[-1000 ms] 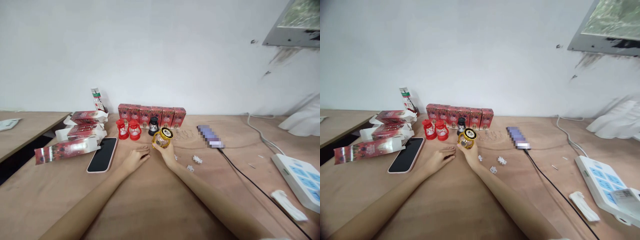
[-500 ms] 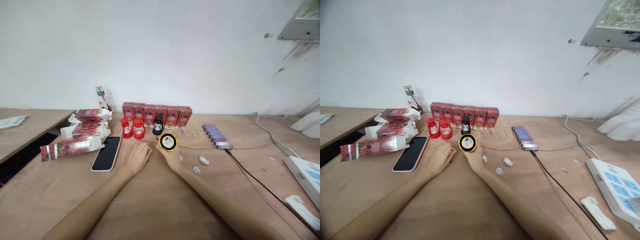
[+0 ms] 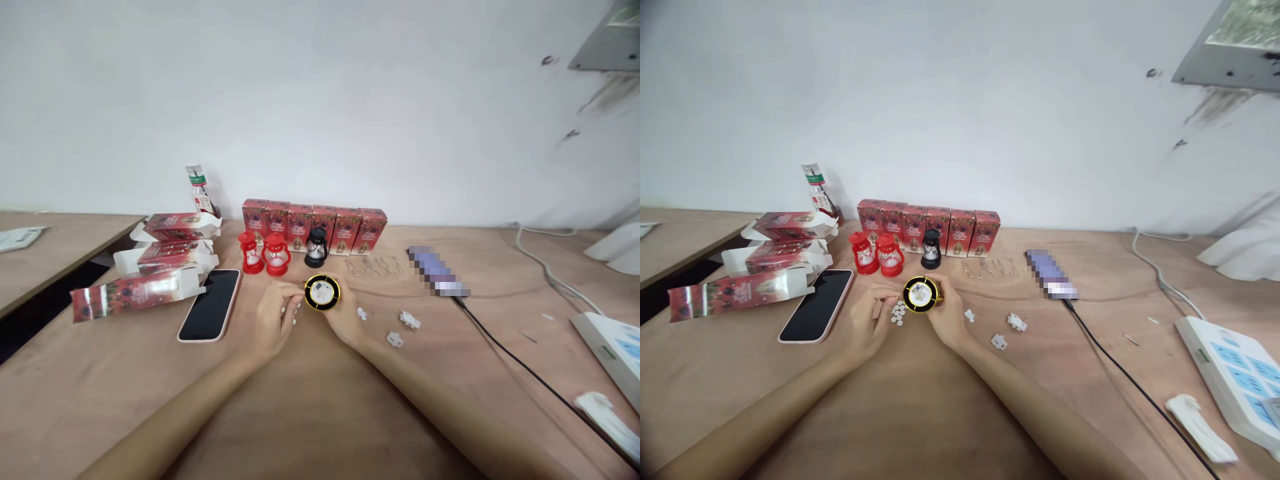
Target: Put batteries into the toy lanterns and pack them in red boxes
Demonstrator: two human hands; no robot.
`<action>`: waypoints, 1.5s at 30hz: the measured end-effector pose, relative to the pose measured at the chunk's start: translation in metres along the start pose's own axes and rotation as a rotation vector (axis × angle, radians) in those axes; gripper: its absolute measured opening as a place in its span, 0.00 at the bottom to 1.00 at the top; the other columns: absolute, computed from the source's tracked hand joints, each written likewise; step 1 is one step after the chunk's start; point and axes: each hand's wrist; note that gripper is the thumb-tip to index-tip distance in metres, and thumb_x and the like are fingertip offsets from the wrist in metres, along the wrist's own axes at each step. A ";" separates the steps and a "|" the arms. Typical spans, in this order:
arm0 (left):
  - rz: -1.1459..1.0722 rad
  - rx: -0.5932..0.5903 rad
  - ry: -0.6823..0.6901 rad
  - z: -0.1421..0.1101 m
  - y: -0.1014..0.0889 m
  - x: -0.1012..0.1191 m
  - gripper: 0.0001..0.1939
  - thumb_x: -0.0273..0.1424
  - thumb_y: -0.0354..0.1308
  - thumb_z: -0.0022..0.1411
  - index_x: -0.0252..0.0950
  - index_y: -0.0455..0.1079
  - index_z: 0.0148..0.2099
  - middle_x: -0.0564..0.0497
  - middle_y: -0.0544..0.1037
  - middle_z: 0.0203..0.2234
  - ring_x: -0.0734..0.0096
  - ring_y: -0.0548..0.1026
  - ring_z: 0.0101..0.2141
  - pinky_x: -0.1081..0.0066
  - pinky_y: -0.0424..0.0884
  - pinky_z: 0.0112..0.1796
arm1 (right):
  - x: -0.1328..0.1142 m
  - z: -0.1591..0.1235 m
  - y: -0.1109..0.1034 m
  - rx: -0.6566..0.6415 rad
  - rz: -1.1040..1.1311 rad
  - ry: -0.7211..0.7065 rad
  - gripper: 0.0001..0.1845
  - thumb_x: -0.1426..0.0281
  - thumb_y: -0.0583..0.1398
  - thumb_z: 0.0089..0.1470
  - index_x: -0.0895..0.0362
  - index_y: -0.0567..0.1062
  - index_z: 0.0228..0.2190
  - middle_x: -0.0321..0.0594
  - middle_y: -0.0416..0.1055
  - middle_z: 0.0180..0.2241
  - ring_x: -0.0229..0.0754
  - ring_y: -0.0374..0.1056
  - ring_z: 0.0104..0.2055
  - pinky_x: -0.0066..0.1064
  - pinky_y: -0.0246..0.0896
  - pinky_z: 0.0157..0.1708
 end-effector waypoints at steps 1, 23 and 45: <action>-0.003 -0.019 0.032 0.004 -0.004 0.004 0.06 0.26 0.47 0.69 0.36 0.64 0.40 0.51 0.72 0.31 0.72 0.72 0.33 0.72 0.69 0.33 | -0.001 0.000 0.000 -0.015 -0.005 -0.005 0.18 0.72 0.60 0.44 0.54 0.69 0.41 0.40 0.75 0.40 0.44 0.71 0.42 0.36 0.66 0.41; 0.096 -0.255 0.198 0.032 -0.021 0.007 0.13 0.32 0.51 0.67 0.37 0.74 0.33 0.48 0.70 0.33 0.69 0.64 0.32 0.69 0.61 0.31 | -0.005 -0.004 -0.001 -0.116 -0.054 -0.128 0.17 0.71 0.58 0.46 0.53 0.69 0.41 0.39 0.76 0.38 0.44 0.72 0.40 0.35 0.67 0.40; 0.235 -0.456 0.144 0.054 -0.047 0.008 0.09 0.31 0.47 0.68 0.37 0.68 0.44 0.48 0.72 0.38 0.65 0.70 0.39 0.68 0.64 0.37 | -0.005 -0.001 0.001 -0.118 -0.011 -0.033 0.17 0.72 0.58 0.44 0.53 0.69 0.40 0.38 0.76 0.38 0.44 0.72 0.39 0.34 0.67 0.39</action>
Point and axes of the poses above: each hand's wrist, its own z-axis towards the middle knuckle, its own y-axis out of the palm, x = y × z
